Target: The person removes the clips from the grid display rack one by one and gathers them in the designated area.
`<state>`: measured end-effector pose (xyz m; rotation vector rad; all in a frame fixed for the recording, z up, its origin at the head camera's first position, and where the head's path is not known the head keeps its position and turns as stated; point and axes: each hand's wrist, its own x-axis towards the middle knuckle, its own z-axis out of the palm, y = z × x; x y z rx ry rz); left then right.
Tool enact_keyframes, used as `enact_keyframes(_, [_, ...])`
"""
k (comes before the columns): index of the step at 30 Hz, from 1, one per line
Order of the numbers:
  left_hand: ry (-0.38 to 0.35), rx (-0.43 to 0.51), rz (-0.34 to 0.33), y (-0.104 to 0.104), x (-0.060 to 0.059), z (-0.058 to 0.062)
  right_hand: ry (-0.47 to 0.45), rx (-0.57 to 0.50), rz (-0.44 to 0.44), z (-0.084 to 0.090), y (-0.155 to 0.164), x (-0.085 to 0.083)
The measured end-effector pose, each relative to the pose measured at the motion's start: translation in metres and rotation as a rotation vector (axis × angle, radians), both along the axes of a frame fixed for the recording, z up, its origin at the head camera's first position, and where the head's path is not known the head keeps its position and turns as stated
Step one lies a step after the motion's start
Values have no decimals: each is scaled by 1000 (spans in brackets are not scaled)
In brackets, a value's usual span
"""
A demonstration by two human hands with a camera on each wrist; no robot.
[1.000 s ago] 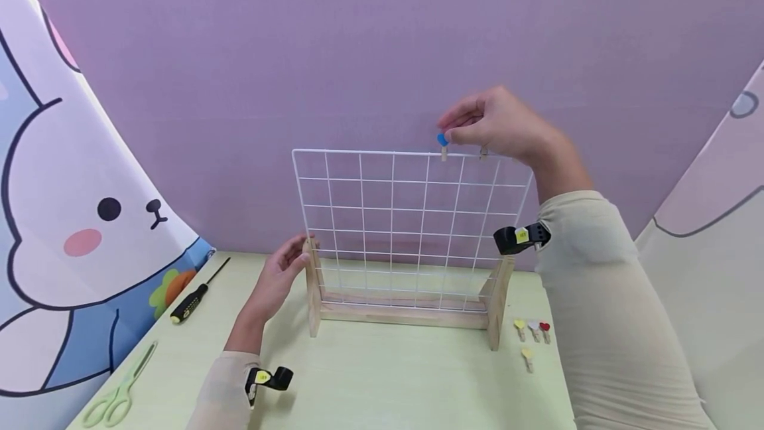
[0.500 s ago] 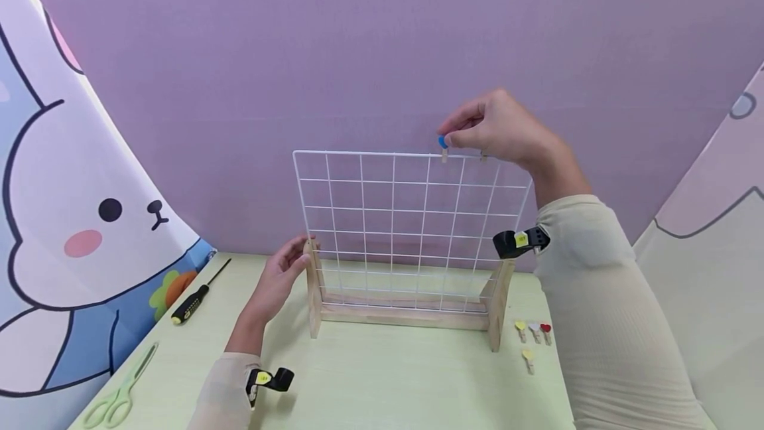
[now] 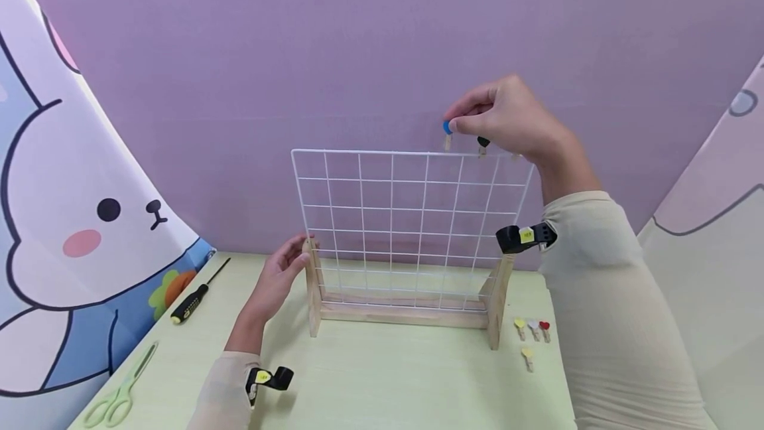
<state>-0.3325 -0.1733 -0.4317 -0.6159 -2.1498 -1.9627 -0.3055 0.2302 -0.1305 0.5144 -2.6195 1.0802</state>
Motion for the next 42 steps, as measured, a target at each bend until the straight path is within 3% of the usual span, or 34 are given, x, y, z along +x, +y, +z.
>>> enact_keyframes(6, [-4,5,9,0,-2,0,-34,-3,-4,4,2,6])
enact_keyframes(15, [-10,10,6,2,-4,-2,-3,-42,53,-1,13,20])
enact_keyframes(22, [-14,3,8,3,-4,-2,11,-98,73,-16,33,27])
enact_keyframes(32, [-20,1,9,0,-3,-1,27,-107,25,-38,59,37])
enact_keyframes(42, [-19,4,9,1,-2,1,5,-34,5,-67,81,51])
